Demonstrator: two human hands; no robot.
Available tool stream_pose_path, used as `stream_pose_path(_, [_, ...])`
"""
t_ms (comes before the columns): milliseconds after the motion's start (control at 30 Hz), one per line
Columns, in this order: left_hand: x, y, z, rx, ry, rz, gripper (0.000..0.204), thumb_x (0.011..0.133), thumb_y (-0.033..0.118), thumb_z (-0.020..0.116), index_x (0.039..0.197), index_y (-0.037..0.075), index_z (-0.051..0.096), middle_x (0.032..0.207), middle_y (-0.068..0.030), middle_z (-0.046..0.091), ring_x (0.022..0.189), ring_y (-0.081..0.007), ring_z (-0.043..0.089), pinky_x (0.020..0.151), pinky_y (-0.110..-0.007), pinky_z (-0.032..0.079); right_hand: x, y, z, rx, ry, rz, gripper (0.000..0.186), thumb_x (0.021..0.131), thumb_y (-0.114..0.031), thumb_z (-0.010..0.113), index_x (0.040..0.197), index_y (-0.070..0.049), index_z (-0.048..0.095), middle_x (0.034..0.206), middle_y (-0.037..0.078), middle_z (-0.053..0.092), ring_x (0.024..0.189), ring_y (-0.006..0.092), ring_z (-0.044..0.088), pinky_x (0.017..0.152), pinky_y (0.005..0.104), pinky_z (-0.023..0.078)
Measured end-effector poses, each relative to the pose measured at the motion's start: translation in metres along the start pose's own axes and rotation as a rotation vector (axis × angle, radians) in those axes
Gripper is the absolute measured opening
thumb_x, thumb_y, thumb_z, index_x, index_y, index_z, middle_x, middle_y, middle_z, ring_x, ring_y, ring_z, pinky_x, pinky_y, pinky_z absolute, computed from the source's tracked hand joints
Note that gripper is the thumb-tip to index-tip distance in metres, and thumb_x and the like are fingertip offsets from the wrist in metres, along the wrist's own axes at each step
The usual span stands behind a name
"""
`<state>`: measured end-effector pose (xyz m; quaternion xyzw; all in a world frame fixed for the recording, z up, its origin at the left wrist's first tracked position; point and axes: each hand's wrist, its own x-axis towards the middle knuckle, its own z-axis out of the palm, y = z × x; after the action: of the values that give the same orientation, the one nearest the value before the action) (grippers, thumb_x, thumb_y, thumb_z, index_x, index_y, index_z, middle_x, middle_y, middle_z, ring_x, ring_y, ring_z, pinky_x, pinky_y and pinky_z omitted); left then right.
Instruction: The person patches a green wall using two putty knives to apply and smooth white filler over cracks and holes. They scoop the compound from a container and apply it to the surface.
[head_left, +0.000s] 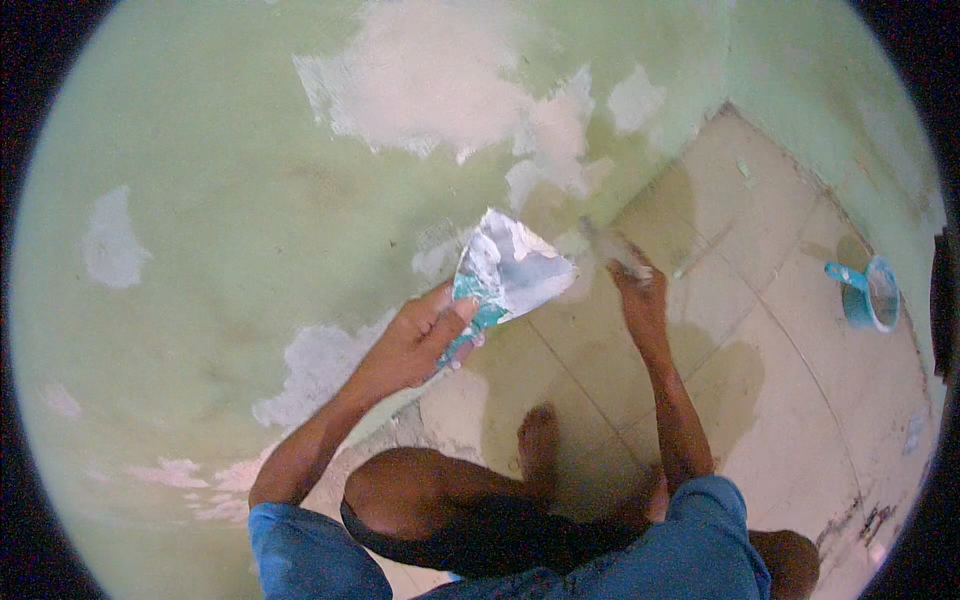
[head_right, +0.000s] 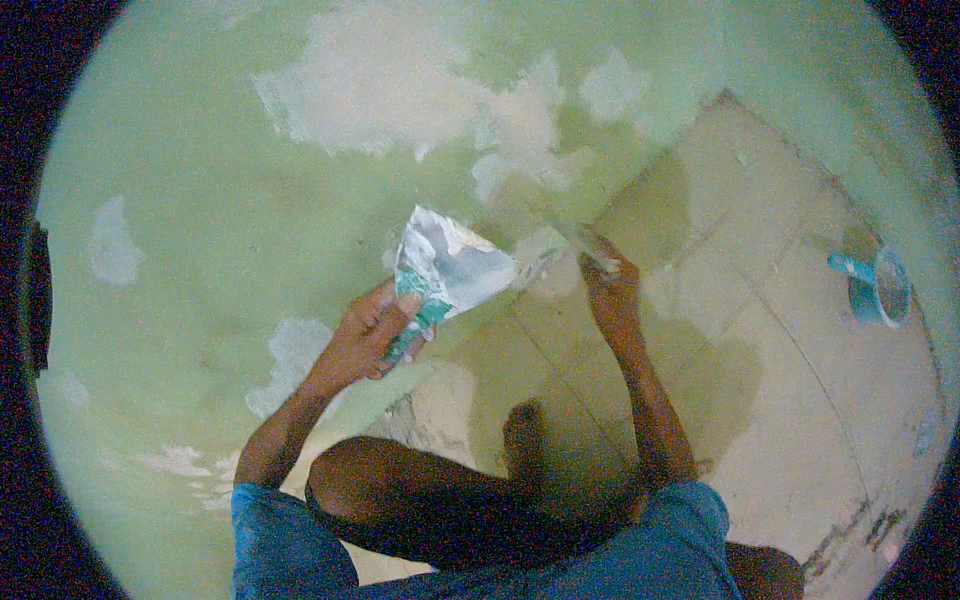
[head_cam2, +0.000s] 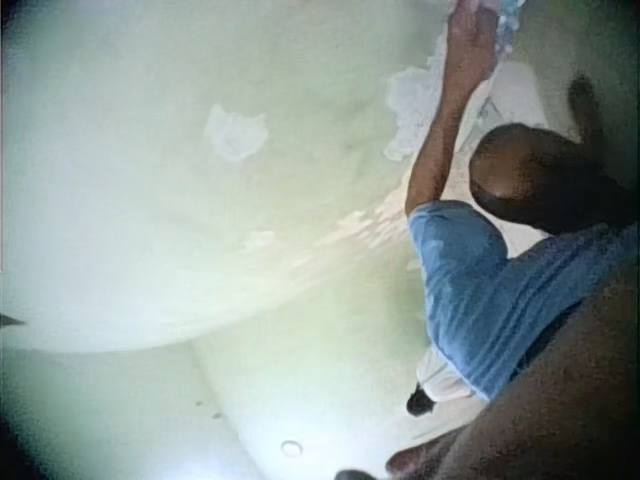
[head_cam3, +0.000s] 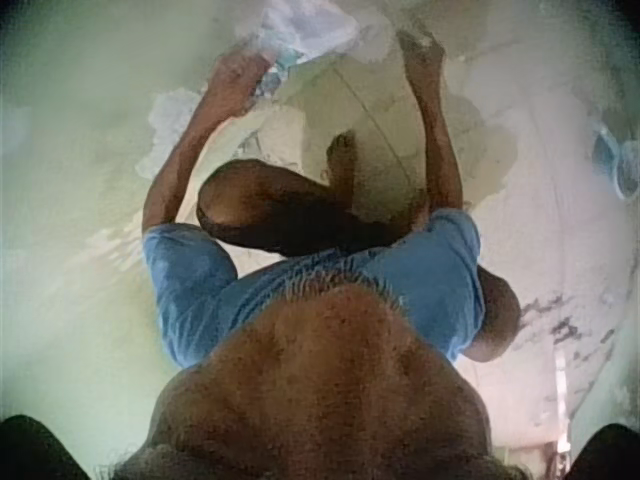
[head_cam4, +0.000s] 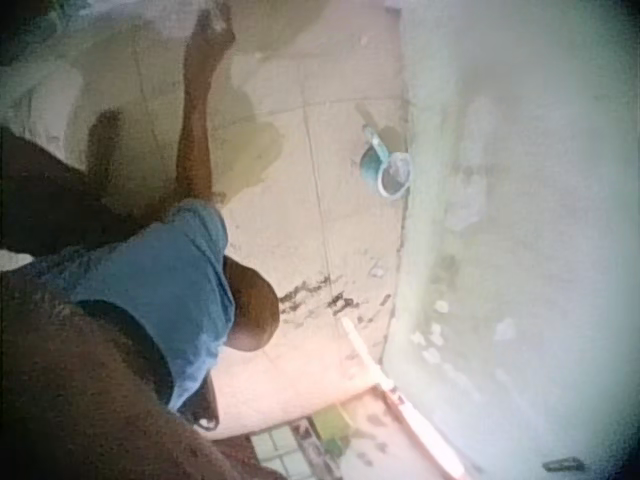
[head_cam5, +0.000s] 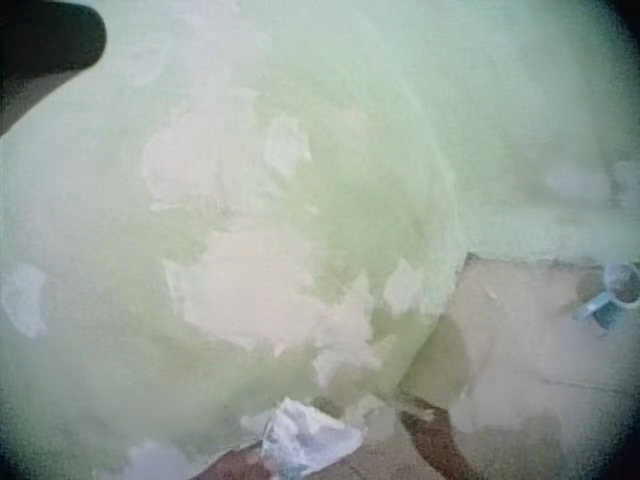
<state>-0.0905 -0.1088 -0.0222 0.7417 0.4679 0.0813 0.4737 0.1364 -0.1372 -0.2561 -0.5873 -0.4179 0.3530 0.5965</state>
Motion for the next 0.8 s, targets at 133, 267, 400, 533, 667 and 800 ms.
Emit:
stream_pose_path(133, [0.005, -0.037, 0.002, 0.208, 0.065, 0.054, 0.027, 0.099, 0.024, 0.042, 0.112, 0.001, 0.052, 0.082, -0.0111, 0.057, 0.072, -0.0202, 0.058, 0.065, -0.034, 0.047, -0.017, -0.032, -0.010, 0.717, 0.073, 0.124, 0.025, 0.081, -0.014, 0.064, 0.102, -0.001, 0.059, 0.093, 0.009, 0.064, 0.079, 0.0221, 0.062, 0.070, 0.0357, 0.051])
stream_pose_path(267, [0.023, -0.064, 0.024, 0.453, 0.124, 0.202, 0.037, 0.097, 0.021, 0.044, 0.131, 0.005, 0.042, 0.097, -0.0190, 0.055, 0.082, -0.0327, 0.059, 0.071, -0.040, 0.050, -0.040, -0.052, 0.021, 0.452, 0.097, 0.022, 0.020, 0.082, -0.013, 0.062, 0.099, -0.002, 0.059, 0.086, 0.005, 0.063, 0.074, 0.0180, 0.062, 0.063, 0.0345, 0.052])
stream_pose_path(400, [0.055, -0.088, 0.047, 0.843, 0.167, 0.328, 0.048, 0.094, 0.018, 0.047, 0.139, 0.009, 0.034, 0.110, -0.0224, 0.051, 0.087, -0.0381, 0.060, 0.073, -0.045, 0.052, -0.034, -0.072, 0.034, 1.015, 0.132, 0.333, 0.020, 0.083, -0.014, 0.062, 0.099, -0.003, 0.059, 0.087, 0.006, 0.063, 0.075, 0.0190, 0.062, 0.058, 0.0362, 0.052])
stream_pose_path(533, [0.081, -0.110, 0.050, 0.892, 0.145, 0.342, 0.048, 0.093, 0.018, 0.048, 0.139, 0.012, 0.034, 0.109, -0.0207, 0.052, 0.086, -0.0367, 0.061, 0.071, -0.046, 0.053, -0.040, -0.055, 0.037, 1.003, 0.219, 0.335, 0.018, 0.084, -0.011, 0.060, 0.100, -0.002, 0.059, 0.086, 0.006, 0.064, 0.074, 0.0187, 0.062, 0.057, 0.0362, 0.052])
stream_pose_path(667, [0.079, -0.167, 0.072, 0.953, -0.077, 0.325, 0.046, 0.094, 0.020, 0.048, 0.138, 0.014, 0.037, 0.105, -0.0184, 0.053, 0.081, -0.0350, 0.061, 0.068, -0.043, 0.054, -0.039, -0.057, 0.016, 1.257, 0.076, 0.180, 0.018, 0.084, -0.008, 0.056, 0.102, -0.002, 0.058, 0.094, 0.007, 0.063, 0.079, 0.0184, 0.061, 0.061, 0.0369, 0.052])
stream_pose_path(800, [0.070, -0.189, 0.080, 0.531, -0.081, 0.353, 0.044, 0.093, 0.021, 0.048, 0.136, 0.013, 0.039, 0.108, -0.0175, 0.054, 0.084, -0.0356, 0.061, 0.069, -0.044, 0.053, 0.001, -0.018, -0.024, 0.860, 0.519, 0.186, 0.022, 0.088, -0.013, 0.056, 0.106, -0.001, 0.055, 0.092, 0.006, 0.062, 0.082, 0.0205, 0.062, 0.078, 0.0363, 0.055])
